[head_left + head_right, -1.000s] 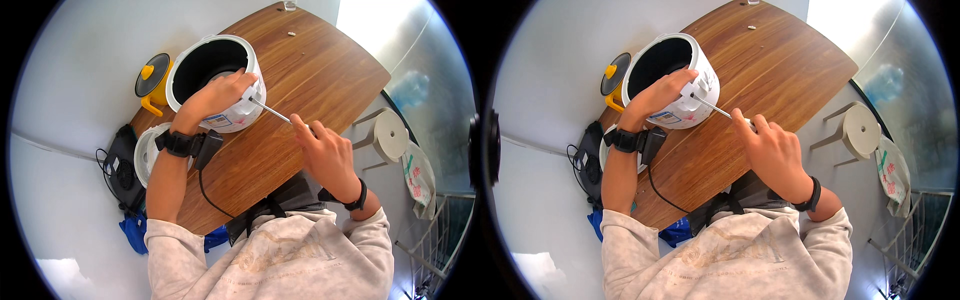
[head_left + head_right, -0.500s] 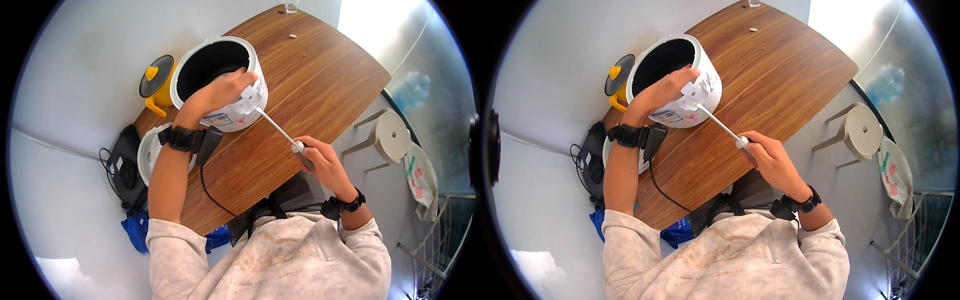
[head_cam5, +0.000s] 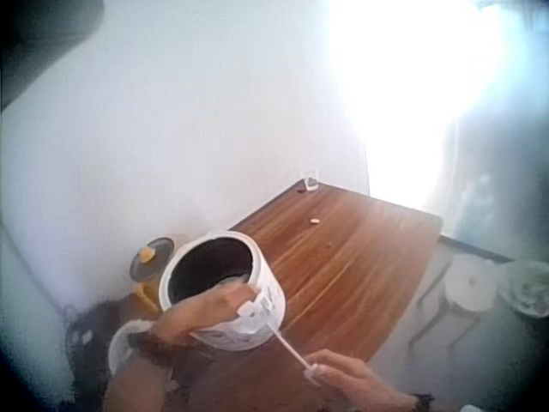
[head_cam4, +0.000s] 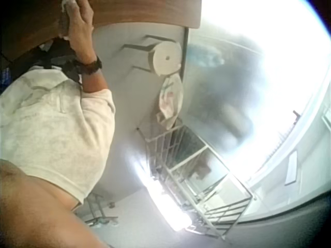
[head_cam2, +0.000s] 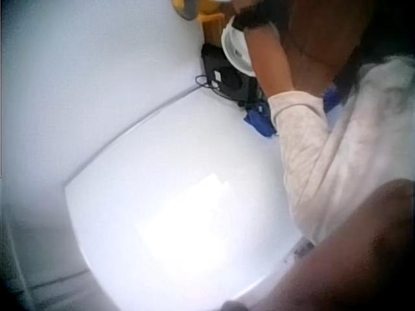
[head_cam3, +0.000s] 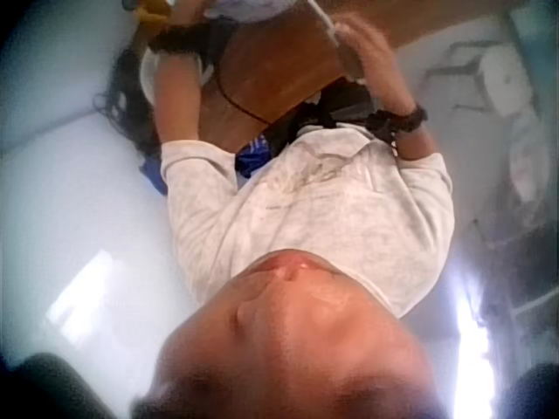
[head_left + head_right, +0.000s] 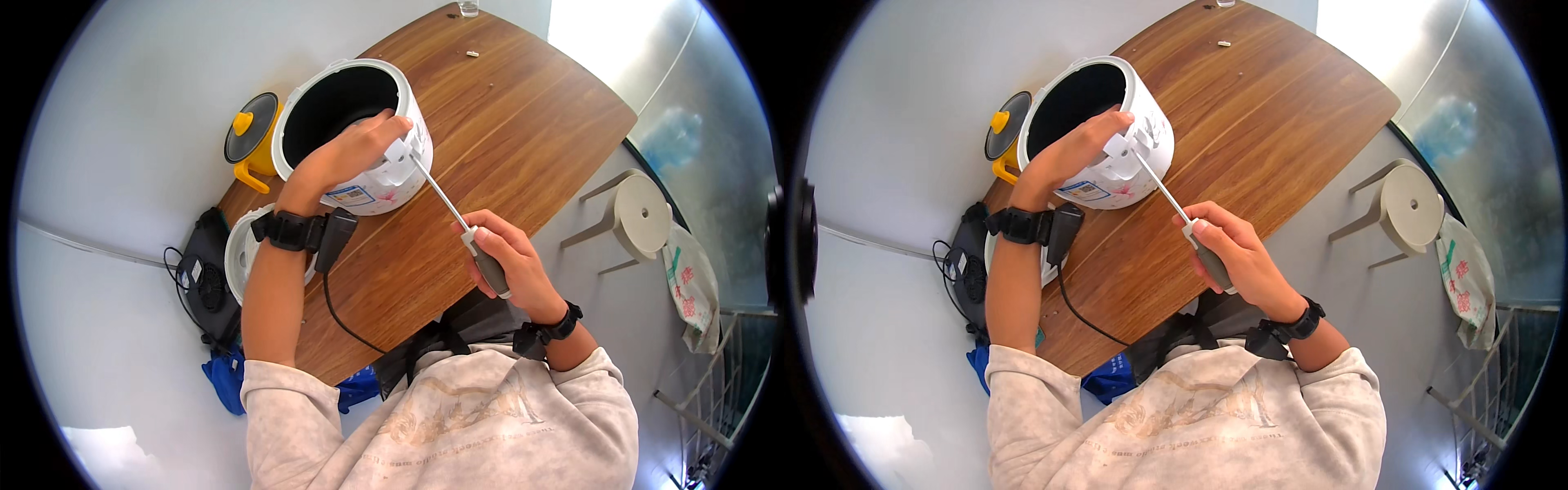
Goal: The person disassembles a white plastic lid by removing screws with a screwdriver, then separates the lid into its component parts. They then move to a white rice cooker and remove screws from its side.
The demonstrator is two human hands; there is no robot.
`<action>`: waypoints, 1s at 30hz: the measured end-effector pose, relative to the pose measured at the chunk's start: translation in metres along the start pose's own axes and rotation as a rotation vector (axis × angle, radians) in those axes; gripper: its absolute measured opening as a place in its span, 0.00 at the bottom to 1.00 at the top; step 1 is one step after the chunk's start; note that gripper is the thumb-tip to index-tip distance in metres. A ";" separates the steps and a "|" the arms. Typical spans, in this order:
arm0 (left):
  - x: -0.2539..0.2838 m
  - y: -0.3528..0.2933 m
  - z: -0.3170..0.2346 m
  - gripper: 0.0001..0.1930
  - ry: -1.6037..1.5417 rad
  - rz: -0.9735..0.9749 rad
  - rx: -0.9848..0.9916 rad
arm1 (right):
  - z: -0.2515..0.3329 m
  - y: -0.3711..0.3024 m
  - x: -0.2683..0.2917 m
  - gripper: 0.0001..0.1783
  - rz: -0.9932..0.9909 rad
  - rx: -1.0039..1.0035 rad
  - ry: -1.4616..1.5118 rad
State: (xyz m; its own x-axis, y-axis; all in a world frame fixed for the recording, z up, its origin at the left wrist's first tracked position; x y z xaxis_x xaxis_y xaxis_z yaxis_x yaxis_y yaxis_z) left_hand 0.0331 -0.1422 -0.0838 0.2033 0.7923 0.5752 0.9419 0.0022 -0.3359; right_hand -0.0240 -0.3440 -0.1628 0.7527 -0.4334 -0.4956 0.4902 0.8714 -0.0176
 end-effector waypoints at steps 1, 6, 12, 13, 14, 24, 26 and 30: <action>0.000 0.002 0.001 0.31 0.006 0.010 -0.015 | -0.002 0.000 -0.002 0.19 0.012 -0.012 0.018; 0.001 0.004 0.003 0.29 0.042 0.011 -0.033 | -0.004 0.001 -0.009 0.20 0.045 -0.063 0.051; 0.001 0.006 0.002 0.28 0.086 0.027 -0.094 | -0.004 0.002 -0.008 0.20 0.027 -0.052 0.085; 0.001 0.006 0.002 0.28 0.065 0.020 -0.055 | -0.003 0.001 -0.008 0.20 0.025 -0.049 0.088; 0.001 0.005 0.004 0.28 0.046 0.010 -0.015 | -0.002 0.002 -0.008 0.20 0.025 -0.046 0.092; 0.001 0.006 0.008 0.30 0.008 0.031 0.016 | -0.002 0.006 -0.003 0.20 0.031 -0.047 0.113; 0.001 0.011 0.019 0.32 0.002 0.107 0.055 | -0.003 0.006 -0.002 0.21 0.043 -0.043 0.150; 0.002 0.008 0.014 0.31 0.016 0.063 0.017 | -0.004 0.009 0.002 0.22 0.092 -0.066 0.293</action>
State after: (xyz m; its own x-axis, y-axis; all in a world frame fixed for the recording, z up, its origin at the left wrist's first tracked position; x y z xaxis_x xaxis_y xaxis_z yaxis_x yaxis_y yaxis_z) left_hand 0.0374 -0.1317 -0.0961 0.2661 0.7815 0.5643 0.9224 -0.0364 -0.3845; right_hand -0.0201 -0.3363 -0.1680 0.6288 -0.2760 -0.7269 0.3892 0.9211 -0.0130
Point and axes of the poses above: each hand's wrist, its own y-axis towards the middle knuckle, its own x-axis out of the back of the hand, z = x × y, the point moved 9 cm from there along y, towards the middle knuckle, and after that the axes turned 7 degrees about z, right-handed, at the moved point
